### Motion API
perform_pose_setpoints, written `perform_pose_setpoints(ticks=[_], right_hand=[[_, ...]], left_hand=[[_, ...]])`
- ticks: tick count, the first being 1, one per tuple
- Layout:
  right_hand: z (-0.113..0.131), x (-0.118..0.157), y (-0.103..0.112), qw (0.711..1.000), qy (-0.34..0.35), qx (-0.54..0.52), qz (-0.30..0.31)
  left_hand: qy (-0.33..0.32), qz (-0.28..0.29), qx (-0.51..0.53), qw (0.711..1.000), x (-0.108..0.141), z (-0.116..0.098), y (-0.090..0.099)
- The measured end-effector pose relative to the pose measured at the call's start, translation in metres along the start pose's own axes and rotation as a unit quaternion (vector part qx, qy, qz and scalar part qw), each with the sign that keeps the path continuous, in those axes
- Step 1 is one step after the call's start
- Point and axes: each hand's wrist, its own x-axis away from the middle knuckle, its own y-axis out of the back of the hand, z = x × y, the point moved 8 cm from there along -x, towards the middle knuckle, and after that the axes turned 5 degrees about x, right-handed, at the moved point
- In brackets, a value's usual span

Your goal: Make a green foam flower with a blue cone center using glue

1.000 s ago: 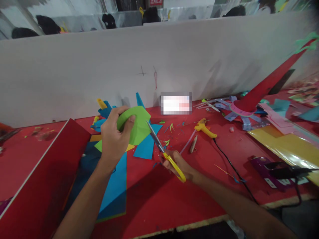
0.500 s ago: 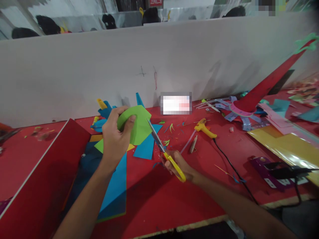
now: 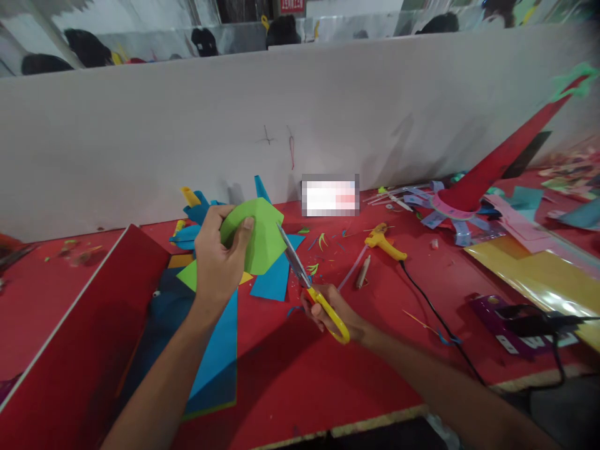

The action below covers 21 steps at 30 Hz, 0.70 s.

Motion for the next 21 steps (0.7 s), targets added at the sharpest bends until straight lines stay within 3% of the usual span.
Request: perform_pose_setpoints(ticks=[8, 21], right_hand=[[0.011, -0.004, -0.004, 0.996, 0.062, 0.064, 0.019], [0.015, -0.002, -0.007, 0.997, 0.059, 0.05, 0.003]], left_hand=[[-0.037, 0.015, -0.038, 0.998, -0.001, -0.004, 0.001], [-0.042, 0.062, -0.025, 0.997, 0.0, -0.01, -0.006]])
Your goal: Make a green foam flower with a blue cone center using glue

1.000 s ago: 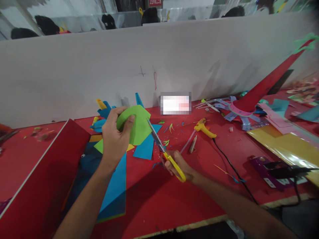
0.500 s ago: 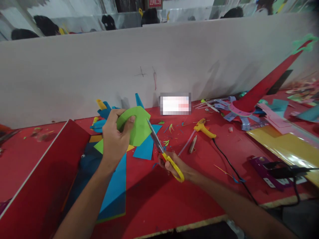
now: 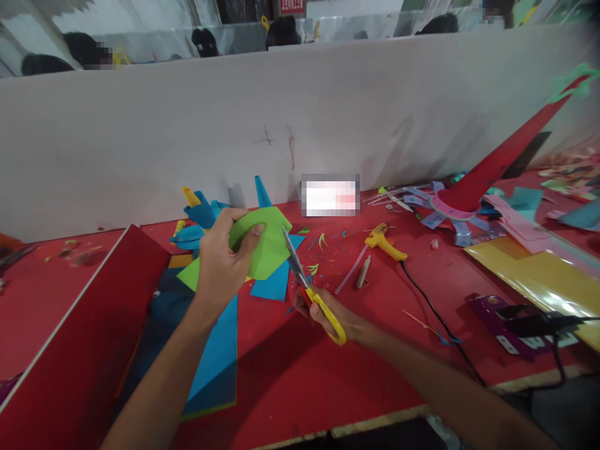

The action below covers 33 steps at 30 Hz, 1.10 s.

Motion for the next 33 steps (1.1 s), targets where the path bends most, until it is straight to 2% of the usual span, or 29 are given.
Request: perform_pose_setpoints(ticks=[4, 11, 22, 33], right_hand=[[-0.005, -0.001, 0.004, 1.0, -0.011, 0.015, 0.002], [-0.002, -0.001, 0.007, 1.0, 0.01, 0.009, 0.0], [-0.013, 0.0, 0.004, 0.999, 0.009, -0.04, -0.003], [-0.002, -0.002, 0.006, 0.998, 0.021, -0.051, -0.013]], left_hand=[[0.003, 0.004, 0.014, 1.0, 0.003, 0.001, -0.006], [0.03, 0.01, 0.026, 0.999, 0.005, 0.004, -0.012], [0.054, 0.011, 0.044, 0.998, 0.007, 0.01, -0.014], [0.059, 0.019, 0.05, 0.997, 0.009, 0.011, -0.019]])
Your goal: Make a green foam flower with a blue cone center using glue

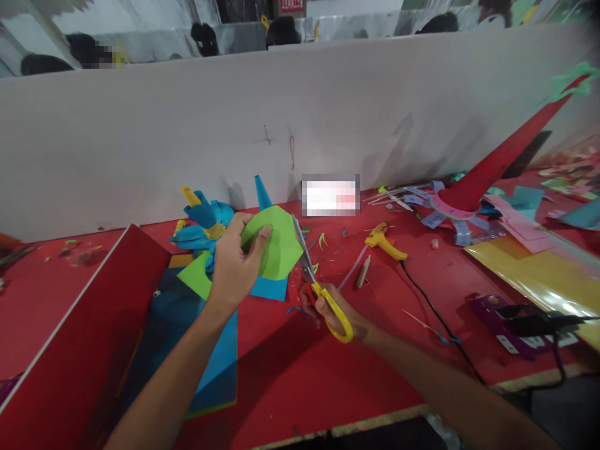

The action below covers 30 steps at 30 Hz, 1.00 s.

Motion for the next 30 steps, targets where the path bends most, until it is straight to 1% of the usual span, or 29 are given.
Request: perform_pose_setpoints(ticks=[7, 11, 22, 27, 30], right_hand=[[0.003, 0.0, 0.0, 1.0, 0.005, 0.004, -0.004], [0.003, 0.0, 0.001, 1.0, 0.005, 0.014, -0.009], [0.006, -0.001, -0.001, 1.0, 0.021, -0.005, -0.01], [0.002, 0.0, 0.0, 0.999, 0.023, -0.013, -0.02], [-0.001, 0.0, 0.001, 0.999, 0.018, -0.015, -0.027]], left_hand=[[0.007, 0.003, 0.01, 1.0, 0.001, -0.001, -0.002], [0.0, 0.006, 0.011, 1.0, 0.001, -0.004, -0.004], [0.011, 0.014, 0.014, 1.0, 0.004, -0.004, -0.007], [0.014, 0.01, 0.022, 1.0, 0.005, -0.003, -0.009], [0.033, 0.019, 0.041, 0.998, 0.008, 0.001, -0.012]])
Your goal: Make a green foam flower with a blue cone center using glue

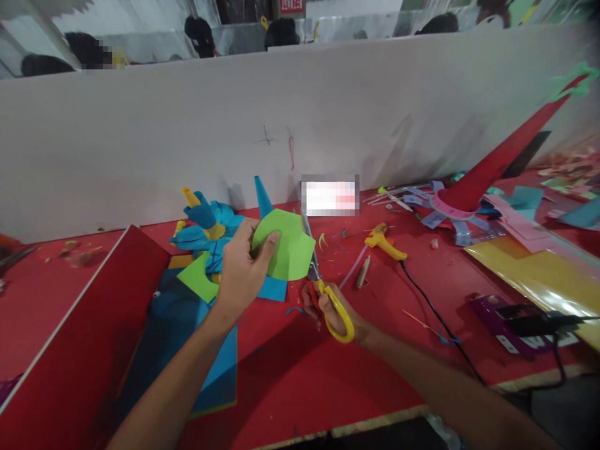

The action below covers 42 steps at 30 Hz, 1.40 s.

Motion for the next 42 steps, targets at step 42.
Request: perform_pose_setpoints(ticks=[42], right_hand=[[-0.003, 0.001, 0.006, 0.999, -0.011, 0.038, -0.022]], left_hand=[[0.006, 0.052, -0.029, 0.998, -0.001, -0.005, -0.006]])
